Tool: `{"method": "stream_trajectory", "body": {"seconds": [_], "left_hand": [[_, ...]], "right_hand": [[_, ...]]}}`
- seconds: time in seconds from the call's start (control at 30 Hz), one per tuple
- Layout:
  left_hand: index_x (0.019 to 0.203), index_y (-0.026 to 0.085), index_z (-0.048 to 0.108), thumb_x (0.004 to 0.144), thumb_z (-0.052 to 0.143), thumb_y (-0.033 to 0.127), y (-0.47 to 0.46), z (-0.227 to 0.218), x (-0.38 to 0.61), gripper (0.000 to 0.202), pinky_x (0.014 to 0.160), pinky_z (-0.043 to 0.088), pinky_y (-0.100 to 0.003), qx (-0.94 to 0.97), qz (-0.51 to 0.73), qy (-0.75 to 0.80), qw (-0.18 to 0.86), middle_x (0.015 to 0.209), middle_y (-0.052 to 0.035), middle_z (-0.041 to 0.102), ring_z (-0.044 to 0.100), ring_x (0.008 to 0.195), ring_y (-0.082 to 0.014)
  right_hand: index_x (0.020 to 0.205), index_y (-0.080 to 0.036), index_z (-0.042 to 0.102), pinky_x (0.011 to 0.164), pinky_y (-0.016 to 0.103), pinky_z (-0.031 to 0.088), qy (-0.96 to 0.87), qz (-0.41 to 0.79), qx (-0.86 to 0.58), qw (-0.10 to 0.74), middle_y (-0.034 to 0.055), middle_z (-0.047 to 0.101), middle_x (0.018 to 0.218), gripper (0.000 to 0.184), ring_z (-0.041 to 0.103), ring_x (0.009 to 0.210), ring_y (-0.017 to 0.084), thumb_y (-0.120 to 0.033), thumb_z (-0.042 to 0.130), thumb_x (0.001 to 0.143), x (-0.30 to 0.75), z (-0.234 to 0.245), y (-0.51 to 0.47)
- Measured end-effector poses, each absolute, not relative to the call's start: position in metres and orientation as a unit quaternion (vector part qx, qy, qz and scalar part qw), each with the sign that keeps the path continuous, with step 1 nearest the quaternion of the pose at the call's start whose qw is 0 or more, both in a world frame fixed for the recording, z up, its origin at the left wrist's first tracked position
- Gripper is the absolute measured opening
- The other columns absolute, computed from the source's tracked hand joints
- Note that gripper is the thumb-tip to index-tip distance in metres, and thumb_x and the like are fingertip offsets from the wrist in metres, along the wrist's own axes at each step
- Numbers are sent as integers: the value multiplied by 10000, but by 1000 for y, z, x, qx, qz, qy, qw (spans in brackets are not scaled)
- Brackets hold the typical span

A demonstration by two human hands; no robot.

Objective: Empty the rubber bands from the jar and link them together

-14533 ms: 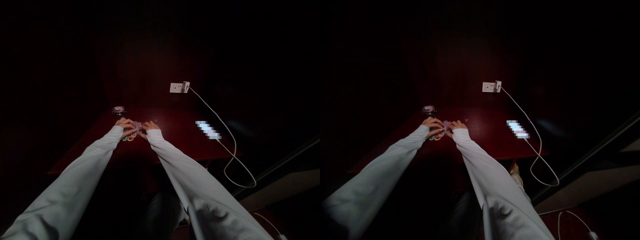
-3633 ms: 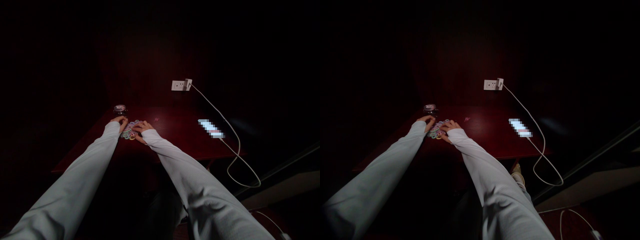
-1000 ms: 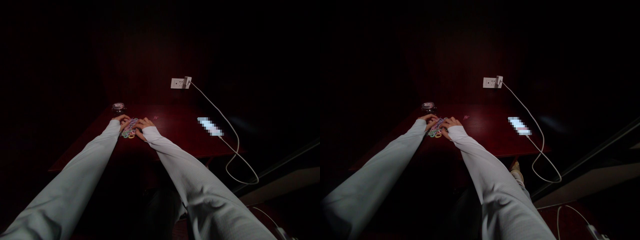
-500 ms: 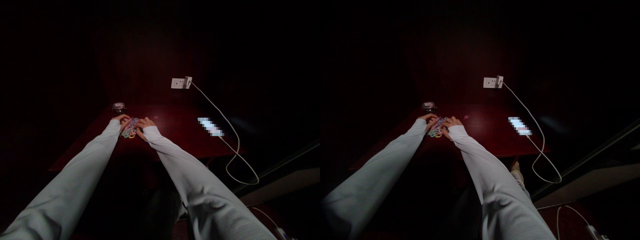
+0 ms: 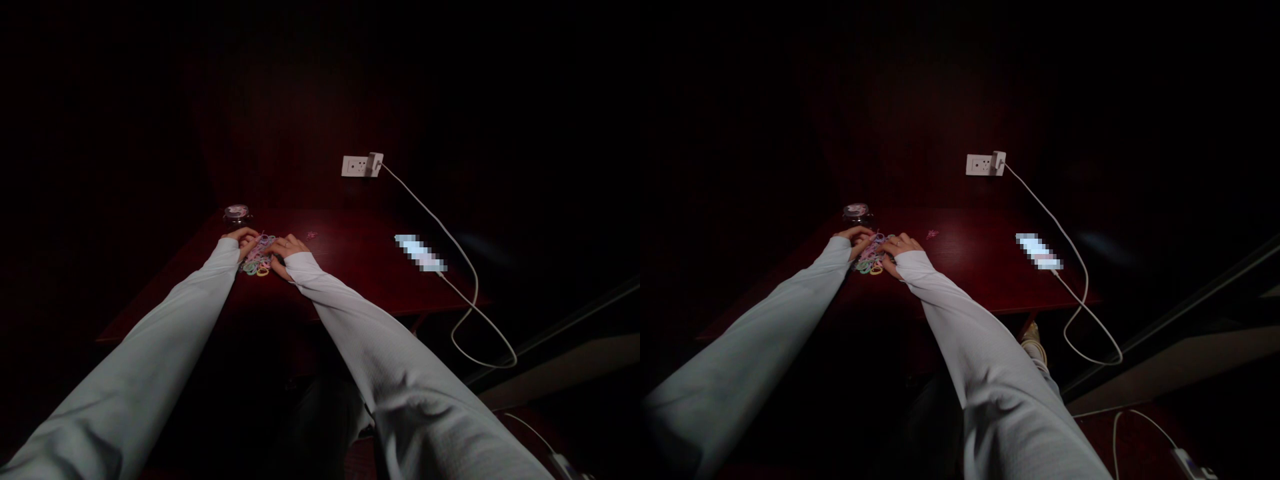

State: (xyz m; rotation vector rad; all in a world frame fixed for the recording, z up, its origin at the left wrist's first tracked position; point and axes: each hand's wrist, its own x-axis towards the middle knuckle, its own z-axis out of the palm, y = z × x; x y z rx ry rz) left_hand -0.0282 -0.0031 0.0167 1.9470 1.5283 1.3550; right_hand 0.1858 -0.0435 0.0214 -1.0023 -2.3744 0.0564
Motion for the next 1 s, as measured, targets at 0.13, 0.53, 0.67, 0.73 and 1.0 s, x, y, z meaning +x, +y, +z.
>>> {"method": "stream_trajectory", "body": {"seconds": [0.13,0.53,0.67,0.73,1.0], "left_hand": [[853,159,724,732,686,428,-4,17,-28,297,543,455,-233,691,467,528,162,676,-41,690,558,554,-128],[841,176,724,706,709,468,3,9,-33,322,550,475,-234,693,482,509,168,694,-46,708,567,558,-132],[837,176,733,710,701,471,2,10,-33,322,556,477,-234,692,480,515,160,703,-48,717,571,563,-132],[837,174,735,709,691,473,2,10,-33,328,553,471,-235,692,478,517,158,689,-46,707,566,562,-134],[858,190,740,714,663,493,2,9,-33,344,565,434,-246,701,466,521,139,692,-34,705,534,565,-134]], "right_hand": [[1253,-264,765,1053,375,470,-891,12,-360,278,45,743,1300,300,574,1213,241,-224,595,1008,184,19,-42],[1037,-295,853,1088,391,484,-910,43,-285,297,6,793,1245,173,601,1264,238,-242,755,905,180,12,-37],[1068,-311,859,1080,380,490,-906,54,-305,288,-12,800,1251,193,604,1272,233,-261,747,919,179,13,-39],[1092,-309,858,1080,370,489,-902,55,-310,294,-12,806,1238,210,613,1260,225,-255,743,925,179,13,-39],[1118,-283,855,1075,358,493,-899,49,-302,314,-2,820,1218,212,638,1210,218,-276,760,928,180,10,-35]]}}
